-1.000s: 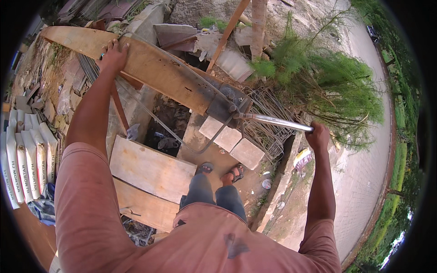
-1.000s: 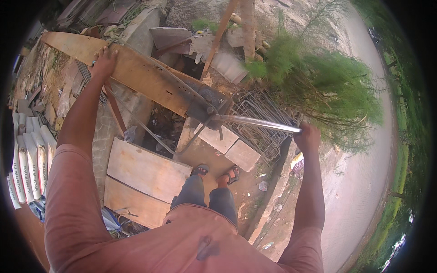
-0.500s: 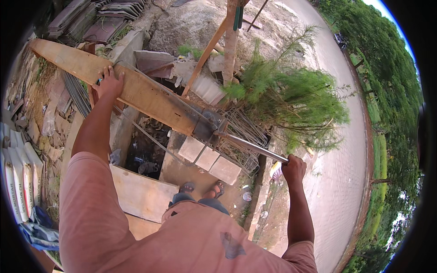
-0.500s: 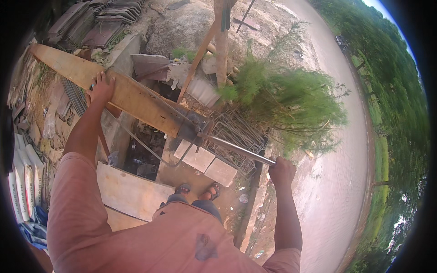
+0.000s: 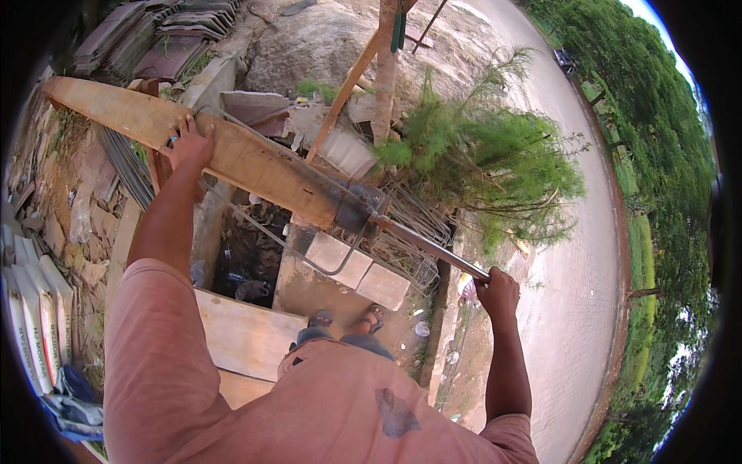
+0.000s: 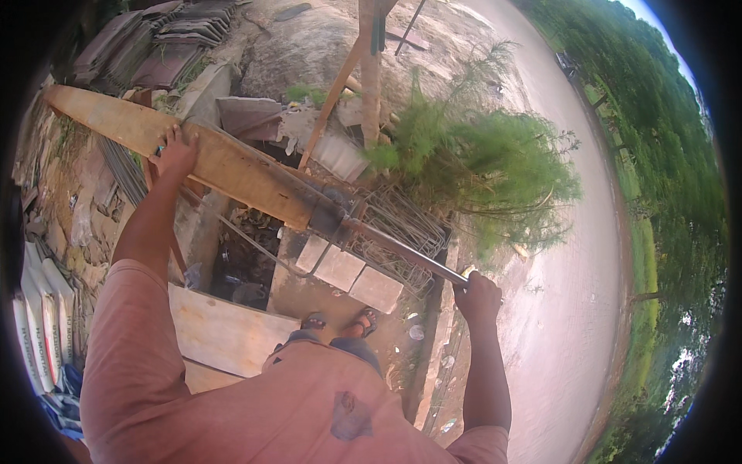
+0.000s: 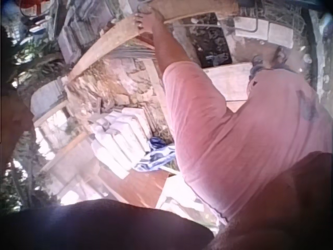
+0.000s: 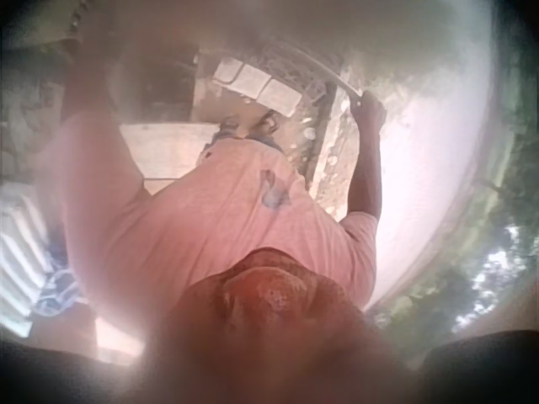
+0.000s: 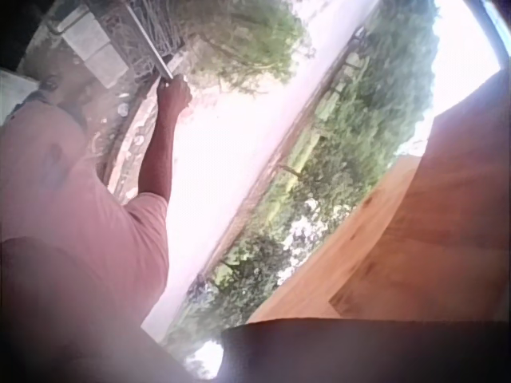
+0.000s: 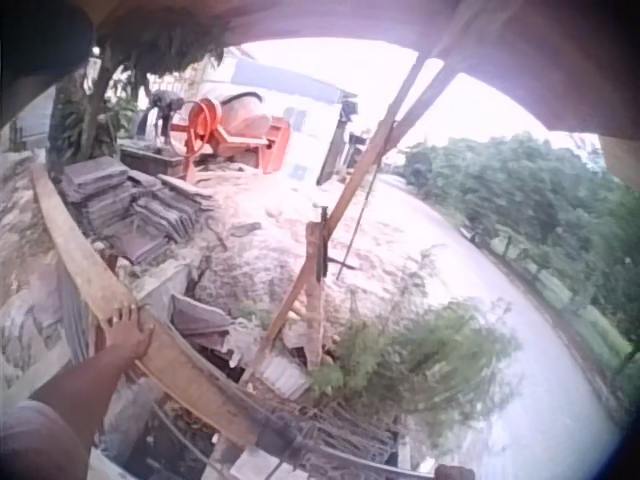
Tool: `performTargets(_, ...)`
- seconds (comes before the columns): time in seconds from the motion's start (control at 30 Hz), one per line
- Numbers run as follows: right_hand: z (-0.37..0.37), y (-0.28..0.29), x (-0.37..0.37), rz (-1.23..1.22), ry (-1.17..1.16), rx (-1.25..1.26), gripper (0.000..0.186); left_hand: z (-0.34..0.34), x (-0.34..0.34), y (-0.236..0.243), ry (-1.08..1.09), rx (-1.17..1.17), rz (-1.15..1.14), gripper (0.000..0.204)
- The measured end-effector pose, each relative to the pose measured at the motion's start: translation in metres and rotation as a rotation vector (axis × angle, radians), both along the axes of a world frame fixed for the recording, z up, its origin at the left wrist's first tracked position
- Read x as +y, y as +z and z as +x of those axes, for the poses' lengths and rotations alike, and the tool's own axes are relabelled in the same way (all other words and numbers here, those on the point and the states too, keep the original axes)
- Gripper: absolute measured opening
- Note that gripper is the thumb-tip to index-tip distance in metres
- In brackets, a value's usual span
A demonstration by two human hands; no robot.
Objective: The person uses a manual metal bender to bend metal rods into a U-shape. They repeatedly insert a rod, operate the lever to bend it, and remove the finished piece, placing it into a nearby pile.
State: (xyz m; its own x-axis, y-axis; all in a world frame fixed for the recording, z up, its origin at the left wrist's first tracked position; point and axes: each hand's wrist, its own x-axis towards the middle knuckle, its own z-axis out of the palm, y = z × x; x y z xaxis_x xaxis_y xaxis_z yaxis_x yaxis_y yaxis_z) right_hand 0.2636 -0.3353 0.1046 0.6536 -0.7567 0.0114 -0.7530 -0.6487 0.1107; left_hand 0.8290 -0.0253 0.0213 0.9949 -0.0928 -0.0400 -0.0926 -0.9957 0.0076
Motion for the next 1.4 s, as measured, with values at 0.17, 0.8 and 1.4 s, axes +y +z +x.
performTargets(0.17,-0.011,0.001,0.001,0.008,0.032,-0.002,0.050,0.006,0.000,-0.008,-0.024,-0.028,-0.028,0.074)
performTargets(0.8,-0.004,-0.008,0.132,0.127,-0.396,-0.121,0.062,0.031,0.005,-0.020,-0.055,-0.066,-0.062,0.075)
performTargets(1.4,-0.038,-0.044,0.028,0.386,0.030,-0.218,0.040,0.012,0.002,-0.010,-0.050,-0.056,0.071,0.070)
